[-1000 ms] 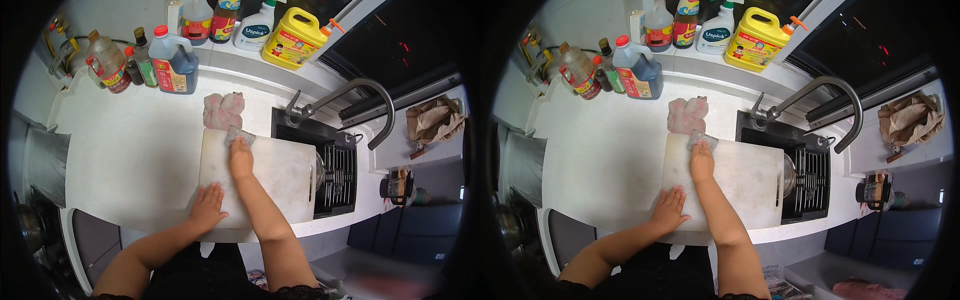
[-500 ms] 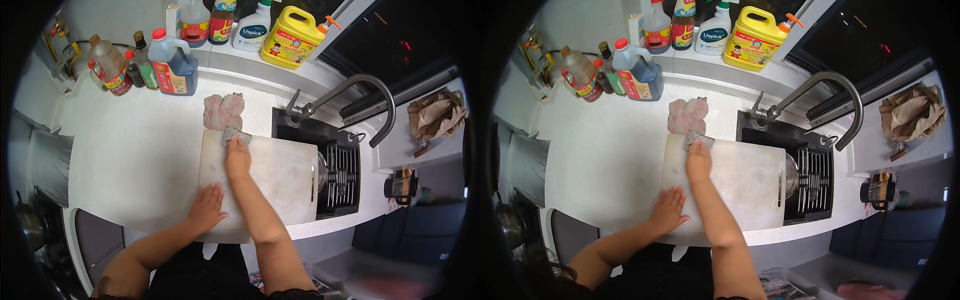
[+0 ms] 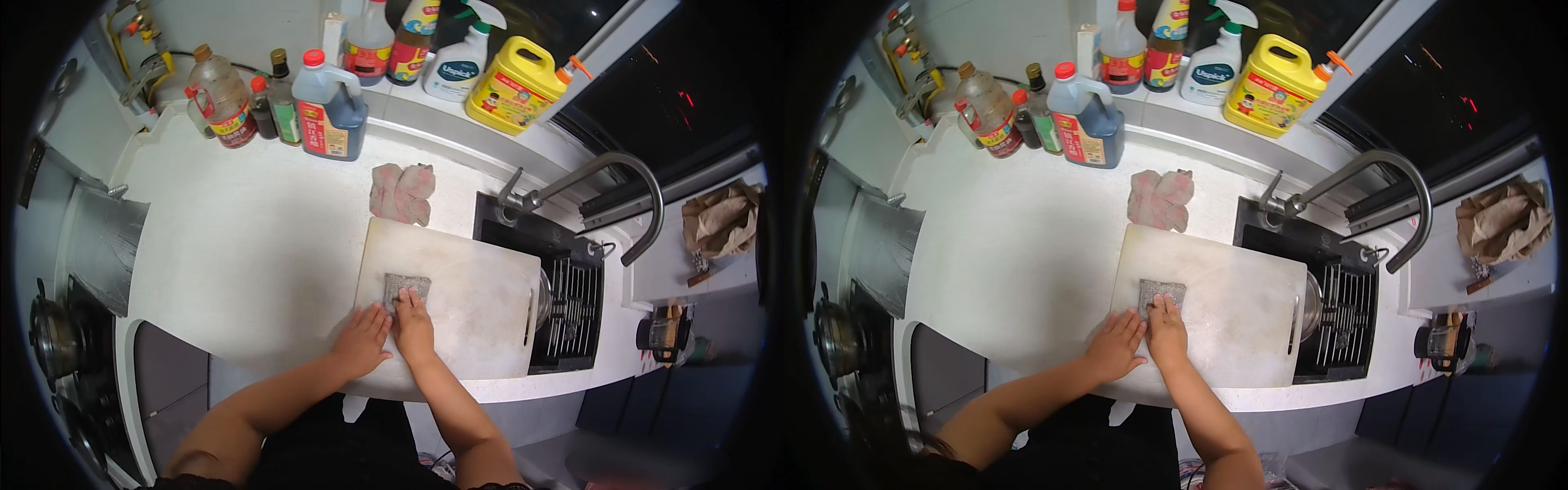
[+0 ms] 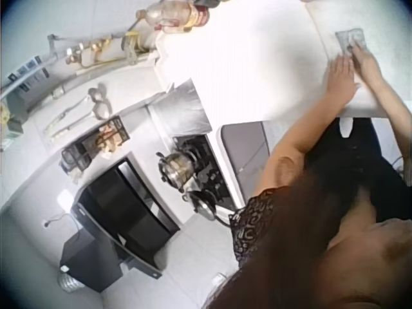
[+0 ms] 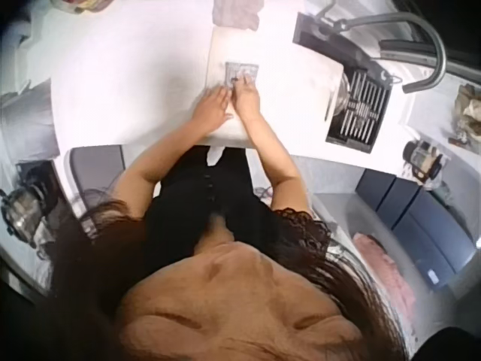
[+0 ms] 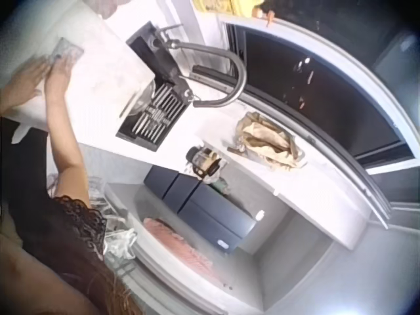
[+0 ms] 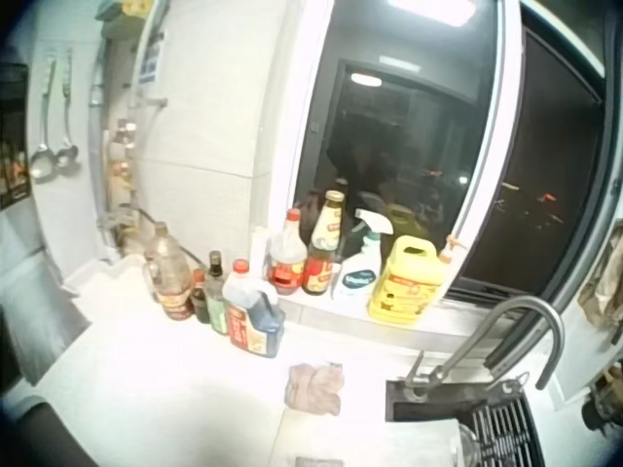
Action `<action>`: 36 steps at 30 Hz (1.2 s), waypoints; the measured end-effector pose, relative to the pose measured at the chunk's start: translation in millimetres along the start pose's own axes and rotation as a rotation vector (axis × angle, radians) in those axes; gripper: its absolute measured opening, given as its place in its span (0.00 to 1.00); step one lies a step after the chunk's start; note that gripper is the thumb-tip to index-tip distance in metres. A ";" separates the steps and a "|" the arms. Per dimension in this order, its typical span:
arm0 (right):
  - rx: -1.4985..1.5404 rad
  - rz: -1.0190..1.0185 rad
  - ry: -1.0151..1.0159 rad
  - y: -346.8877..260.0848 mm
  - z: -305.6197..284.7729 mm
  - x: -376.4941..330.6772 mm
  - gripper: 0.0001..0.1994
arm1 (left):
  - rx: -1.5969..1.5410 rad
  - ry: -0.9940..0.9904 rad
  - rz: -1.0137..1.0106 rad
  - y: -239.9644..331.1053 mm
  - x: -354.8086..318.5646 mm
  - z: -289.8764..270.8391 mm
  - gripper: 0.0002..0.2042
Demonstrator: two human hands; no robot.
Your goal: The person scrubs a white cutting board with a metal scouring pad over a kitchen sink, then rinses it under running water. The person flips the board to clean both sides and edges, then places it in the sink.
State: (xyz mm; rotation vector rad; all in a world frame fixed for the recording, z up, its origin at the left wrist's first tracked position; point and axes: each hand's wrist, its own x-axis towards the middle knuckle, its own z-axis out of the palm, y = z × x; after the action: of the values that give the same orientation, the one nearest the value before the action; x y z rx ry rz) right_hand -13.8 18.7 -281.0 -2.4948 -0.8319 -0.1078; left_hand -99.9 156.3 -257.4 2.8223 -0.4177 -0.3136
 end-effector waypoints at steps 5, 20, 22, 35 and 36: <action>0.052 -0.040 0.082 2.9 19.1 75.4 0.14 | 0.078 0.010 0.074 3.8 -22.7 11.7 0.30; 0.022 0.035 0.016 -20.7 32.8 58.8 0.20 | 0.145 0.194 0.067 4.2 -44.5 33.6 0.22; -0.050 0.017 0.079 -6.1 41.8 98.7 0.18 | 0.129 0.183 0.095 3.6 -40.1 23.0 0.22; 0.052 -0.004 -0.055 -49.8 -26.5 -27.5 0.16 | 0.018 0.139 0.061 -3.5 -43.9 22.5 0.23; 0.030 0.013 -0.039 -46.7 -19.6 -24.9 0.16 | 0.029 0.136 0.071 -4.1 -43.9 21.7 0.23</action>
State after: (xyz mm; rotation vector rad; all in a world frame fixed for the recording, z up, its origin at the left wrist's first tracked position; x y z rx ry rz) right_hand -59.6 27.7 -249.2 -2.4808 -0.8272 -0.0422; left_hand -145.3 168.7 -271.5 2.8270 -0.4950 -0.1011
